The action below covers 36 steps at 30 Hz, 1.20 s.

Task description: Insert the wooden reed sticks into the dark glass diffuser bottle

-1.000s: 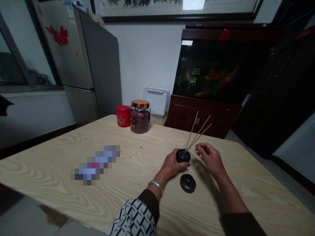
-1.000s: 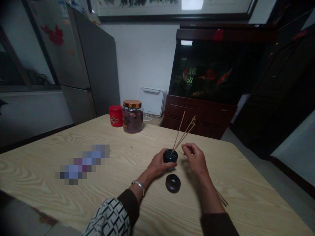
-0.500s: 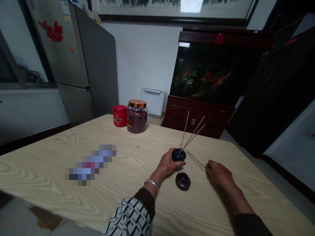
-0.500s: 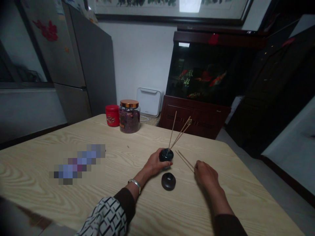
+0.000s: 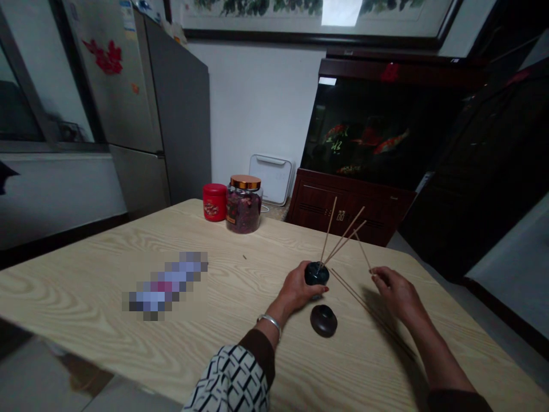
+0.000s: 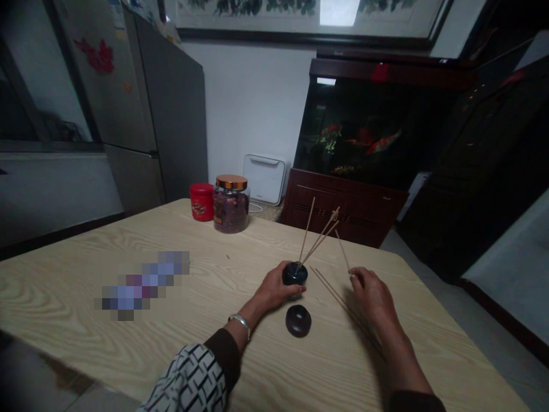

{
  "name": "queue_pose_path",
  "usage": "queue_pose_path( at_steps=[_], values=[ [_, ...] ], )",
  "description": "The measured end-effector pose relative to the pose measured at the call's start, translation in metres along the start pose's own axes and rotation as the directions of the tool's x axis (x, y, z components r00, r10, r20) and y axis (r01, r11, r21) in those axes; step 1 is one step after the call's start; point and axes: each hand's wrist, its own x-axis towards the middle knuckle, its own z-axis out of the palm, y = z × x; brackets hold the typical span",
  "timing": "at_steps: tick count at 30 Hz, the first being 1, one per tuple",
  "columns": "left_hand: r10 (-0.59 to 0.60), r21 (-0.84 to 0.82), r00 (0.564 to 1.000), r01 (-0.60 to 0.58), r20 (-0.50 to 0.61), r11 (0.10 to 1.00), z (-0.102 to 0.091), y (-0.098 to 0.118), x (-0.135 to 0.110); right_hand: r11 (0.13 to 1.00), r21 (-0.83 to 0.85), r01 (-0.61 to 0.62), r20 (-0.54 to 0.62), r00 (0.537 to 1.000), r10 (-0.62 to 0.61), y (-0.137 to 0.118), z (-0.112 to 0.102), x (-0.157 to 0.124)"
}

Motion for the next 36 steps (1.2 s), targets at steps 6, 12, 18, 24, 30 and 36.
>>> queue_pose_path(
  at_steps=[6,12,18,24,30,36],
  values=[
    [-0.036,0.001,0.999,0.036,0.009,0.999,-0.001,0.004,0.0,0.584,0.803,-0.119,-0.076,0.952,0.298,-0.057,-0.008,0.002],
    [-0.038,-0.001,0.999,0.038,0.009,0.999,-0.003,0.008,-0.002,0.306,0.952,-0.014,-0.106,0.922,0.373,-0.093,0.003,0.0],
    [-0.013,-0.015,1.0,0.013,0.001,1.0,-0.002,0.005,-0.002,0.475,0.875,0.092,-0.27,0.907,0.322,-0.096,0.017,0.008],
    [-0.026,-0.017,1.0,0.026,0.006,1.0,-0.002,0.005,-0.001,0.721,0.671,0.173,-0.331,0.94,0.082,-0.103,0.025,0.009],
    [0.004,-0.023,1.0,-0.003,0.009,1.0,-0.001,0.004,0.0,0.891,0.421,0.169,-0.08,0.986,-0.149,-0.111,0.039,-0.001],
    [0.002,-0.01,1.0,-0.002,0.009,1.0,-0.002,0.003,0.0,0.961,0.253,0.115,0.048,0.99,-0.131,-0.067,0.032,-0.011]
  ],
)
